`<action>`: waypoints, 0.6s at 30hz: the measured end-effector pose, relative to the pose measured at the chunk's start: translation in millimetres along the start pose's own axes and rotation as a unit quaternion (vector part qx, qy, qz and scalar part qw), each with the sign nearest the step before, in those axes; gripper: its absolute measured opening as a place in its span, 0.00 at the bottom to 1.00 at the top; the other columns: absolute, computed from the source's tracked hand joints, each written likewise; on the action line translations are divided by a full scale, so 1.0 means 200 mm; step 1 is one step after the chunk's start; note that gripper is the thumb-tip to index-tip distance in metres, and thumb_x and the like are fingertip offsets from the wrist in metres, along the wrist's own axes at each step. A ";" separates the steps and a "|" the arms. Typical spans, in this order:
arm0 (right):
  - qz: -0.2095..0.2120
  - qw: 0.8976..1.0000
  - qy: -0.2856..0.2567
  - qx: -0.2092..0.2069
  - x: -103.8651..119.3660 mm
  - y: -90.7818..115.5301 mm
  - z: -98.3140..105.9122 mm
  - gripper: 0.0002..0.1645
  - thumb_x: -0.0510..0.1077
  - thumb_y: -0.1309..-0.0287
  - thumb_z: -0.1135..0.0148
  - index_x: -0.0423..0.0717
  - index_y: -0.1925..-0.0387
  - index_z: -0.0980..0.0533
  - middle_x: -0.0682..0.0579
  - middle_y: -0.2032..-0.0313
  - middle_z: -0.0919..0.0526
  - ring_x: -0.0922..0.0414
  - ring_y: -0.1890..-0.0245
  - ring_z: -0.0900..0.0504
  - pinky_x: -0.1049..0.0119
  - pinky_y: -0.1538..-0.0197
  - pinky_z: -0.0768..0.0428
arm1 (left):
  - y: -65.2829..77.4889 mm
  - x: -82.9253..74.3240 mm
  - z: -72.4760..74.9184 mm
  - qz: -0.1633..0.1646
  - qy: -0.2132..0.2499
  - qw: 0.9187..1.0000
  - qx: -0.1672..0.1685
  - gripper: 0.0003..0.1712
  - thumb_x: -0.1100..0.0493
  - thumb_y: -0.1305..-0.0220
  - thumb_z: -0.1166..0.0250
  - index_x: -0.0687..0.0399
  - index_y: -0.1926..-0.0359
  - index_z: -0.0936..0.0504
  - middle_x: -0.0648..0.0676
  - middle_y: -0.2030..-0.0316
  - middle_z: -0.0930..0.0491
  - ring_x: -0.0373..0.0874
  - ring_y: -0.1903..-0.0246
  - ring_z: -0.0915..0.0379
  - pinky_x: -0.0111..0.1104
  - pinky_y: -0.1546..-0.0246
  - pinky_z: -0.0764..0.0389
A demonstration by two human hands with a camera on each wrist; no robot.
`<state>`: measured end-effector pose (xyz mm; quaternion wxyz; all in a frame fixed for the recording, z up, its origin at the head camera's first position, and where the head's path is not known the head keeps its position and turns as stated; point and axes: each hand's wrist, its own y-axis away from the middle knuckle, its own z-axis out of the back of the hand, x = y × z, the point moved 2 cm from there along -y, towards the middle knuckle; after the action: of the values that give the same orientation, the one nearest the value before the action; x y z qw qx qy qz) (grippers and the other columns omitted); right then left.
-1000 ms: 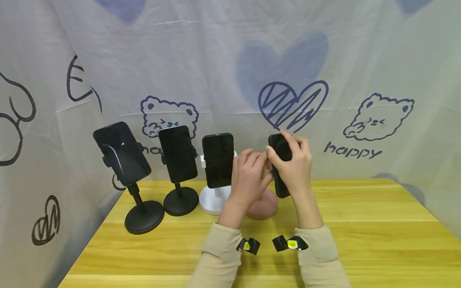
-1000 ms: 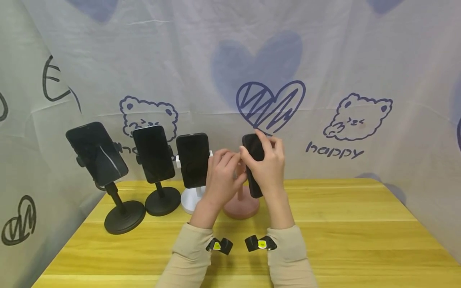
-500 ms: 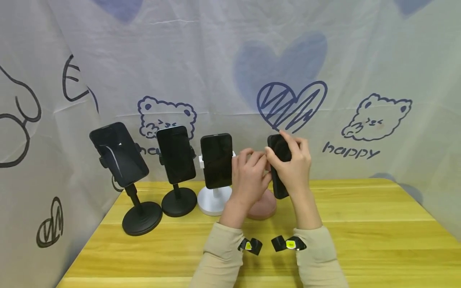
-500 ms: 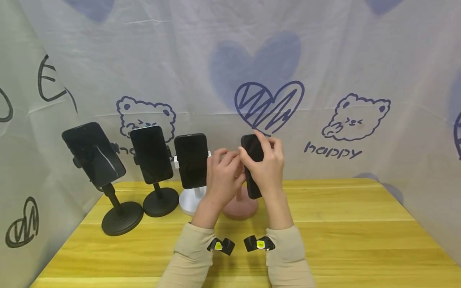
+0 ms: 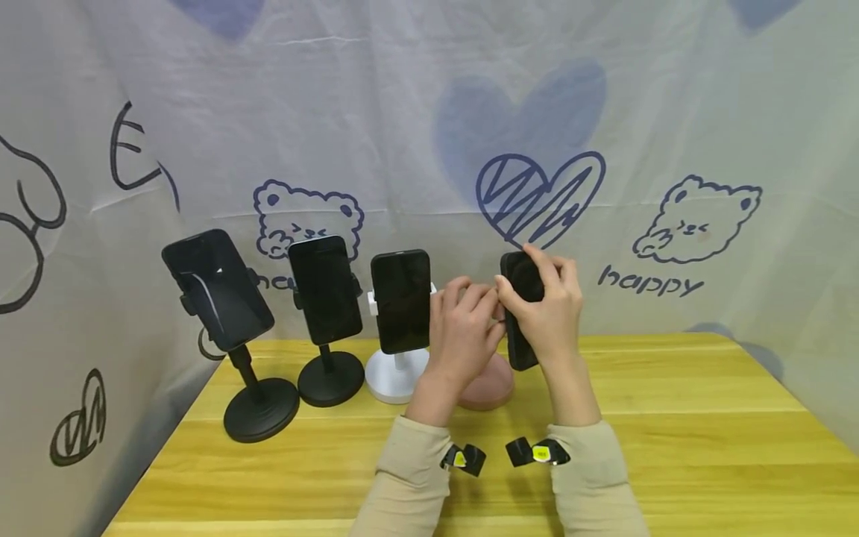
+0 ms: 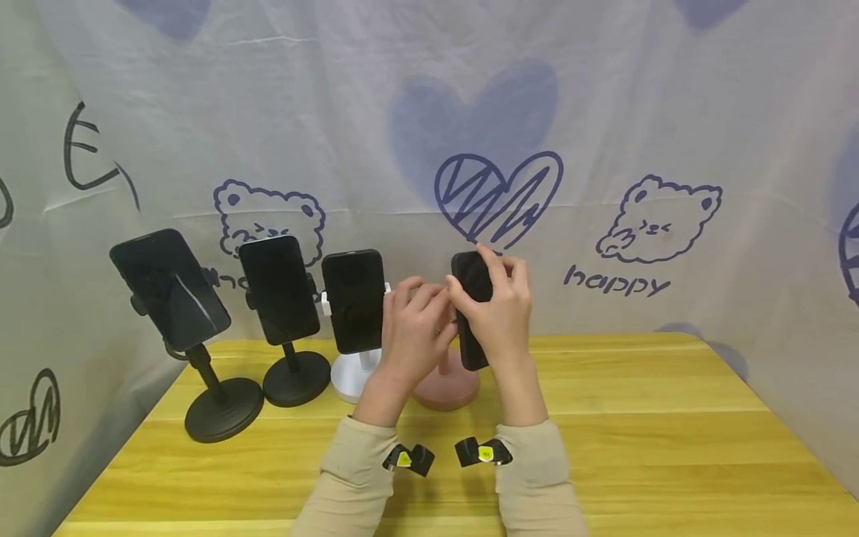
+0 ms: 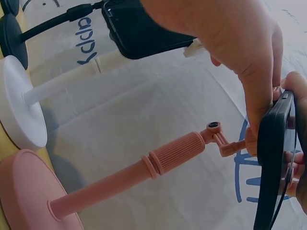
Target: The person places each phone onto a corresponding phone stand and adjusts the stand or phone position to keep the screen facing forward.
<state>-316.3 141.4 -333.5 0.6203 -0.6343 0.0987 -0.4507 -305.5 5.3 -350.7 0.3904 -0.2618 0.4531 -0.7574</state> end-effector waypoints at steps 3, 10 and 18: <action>0.003 1.000 0.002 0.002 -0.01 0.00 0.00 0.34 0.51 0.55 0.26 0.46 0.44 0.22 0.34 0.56 0.27 0.42 0.59 0.24 0.46 0.59 0.22 | 0.00 0.00 0.00 -0.003 -0.002 1.000 -0.002 0.10 0.52 0.40 0.34 0.46 0.58 0.15 0.45 0.58 0.16 0.46 0.47 0.31 0.40 0.48 0.31; -0.019 1.000 0.005 0.022 -0.02 0.00 0.02 0.35 0.52 0.54 0.25 0.49 0.43 0.23 0.34 0.53 0.28 0.42 0.57 0.26 0.45 0.57 0.23 | 0.01 -0.01 0.01 -0.014 0.003 1.000 -0.013 0.11 0.52 0.39 0.33 0.47 0.56 0.15 0.46 0.59 0.16 0.46 0.48 0.30 0.40 0.48 0.30; -0.039 0.999 0.008 0.030 0.00 0.00 -0.01 0.35 0.56 0.52 0.26 0.51 0.42 0.24 0.35 0.51 0.30 0.42 0.54 0.28 0.44 0.54 0.24 | 0.00 0.01 0.00 0.001 0.018 1.000 -0.003 0.11 0.54 0.44 0.30 0.47 0.58 0.15 0.46 0.60 0.16 0.46 0.47 0.30 0.42 0.46 0.31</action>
<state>-318.0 140.7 -333.4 0.6201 -0.6153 0.0646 -0.4824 -305.9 3.7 -349.5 0.3821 -0.2488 0.4625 -0.7604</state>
